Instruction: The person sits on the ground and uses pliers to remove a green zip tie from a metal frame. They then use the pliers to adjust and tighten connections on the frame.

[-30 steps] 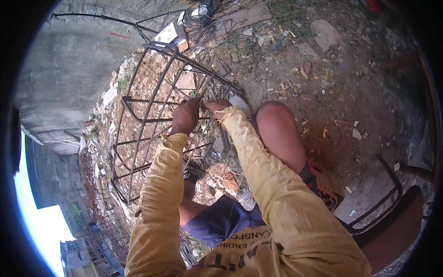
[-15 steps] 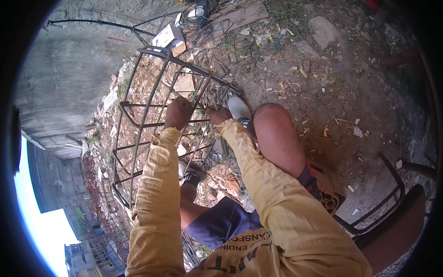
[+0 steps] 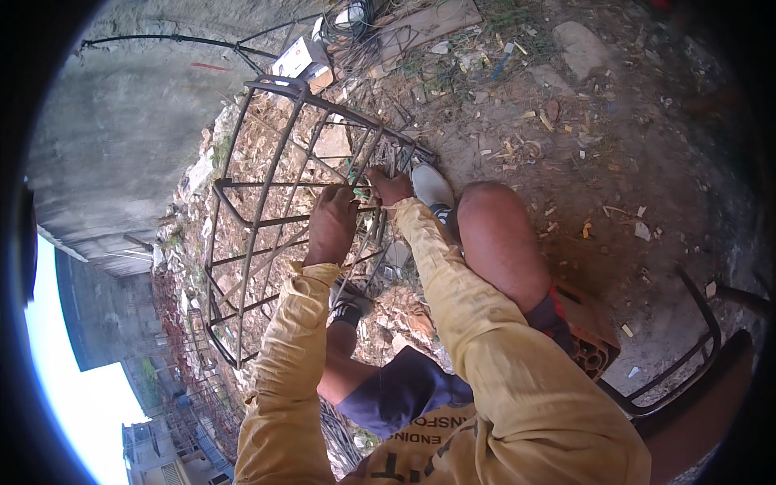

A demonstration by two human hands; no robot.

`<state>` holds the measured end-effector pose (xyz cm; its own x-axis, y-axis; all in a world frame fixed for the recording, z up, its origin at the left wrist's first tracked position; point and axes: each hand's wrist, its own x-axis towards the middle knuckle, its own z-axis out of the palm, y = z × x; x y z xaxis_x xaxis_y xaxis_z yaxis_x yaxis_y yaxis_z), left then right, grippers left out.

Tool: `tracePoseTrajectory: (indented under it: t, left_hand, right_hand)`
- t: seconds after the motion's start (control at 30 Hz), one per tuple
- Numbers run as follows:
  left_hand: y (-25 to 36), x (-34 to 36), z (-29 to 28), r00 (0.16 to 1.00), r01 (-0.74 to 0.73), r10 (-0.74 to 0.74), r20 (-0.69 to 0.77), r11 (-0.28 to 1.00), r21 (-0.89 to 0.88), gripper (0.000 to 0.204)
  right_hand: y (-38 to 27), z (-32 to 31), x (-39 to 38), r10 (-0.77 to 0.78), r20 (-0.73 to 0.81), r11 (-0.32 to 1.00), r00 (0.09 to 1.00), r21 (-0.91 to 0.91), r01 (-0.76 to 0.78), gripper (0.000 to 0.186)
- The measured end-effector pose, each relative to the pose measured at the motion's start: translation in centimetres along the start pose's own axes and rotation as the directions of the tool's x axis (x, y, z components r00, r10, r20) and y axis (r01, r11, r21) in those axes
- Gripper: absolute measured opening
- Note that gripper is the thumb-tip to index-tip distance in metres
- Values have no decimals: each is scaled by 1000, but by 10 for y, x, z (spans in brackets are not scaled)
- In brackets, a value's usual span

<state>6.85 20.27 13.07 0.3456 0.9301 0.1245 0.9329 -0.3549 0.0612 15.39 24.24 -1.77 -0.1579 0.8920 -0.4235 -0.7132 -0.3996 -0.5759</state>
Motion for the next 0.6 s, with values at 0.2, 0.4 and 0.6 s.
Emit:
tracePoseTrajectory:
  t: [0.2, 0.4, 0.6]
  left_hand:
    - [-7, 0, 4, 999, 40, -39, 7, 998, -44, 15]
    - [-26, 23, 2, 998, 46, -37, 40, 973, -228, 19]
    - [-24, 45, 5, 945, 289, -270, 181, 954, -85, 15]
  right_hand:
    - [-8, 10, -10, 131, 202, 915, 970, 351, -197, 18]
    - [-7, 5, -14, 56, 222, 939, 973, 319, -126, 14]
    - [14, 4, -35, -482, 5, 859, 876, -195, 473, 28]
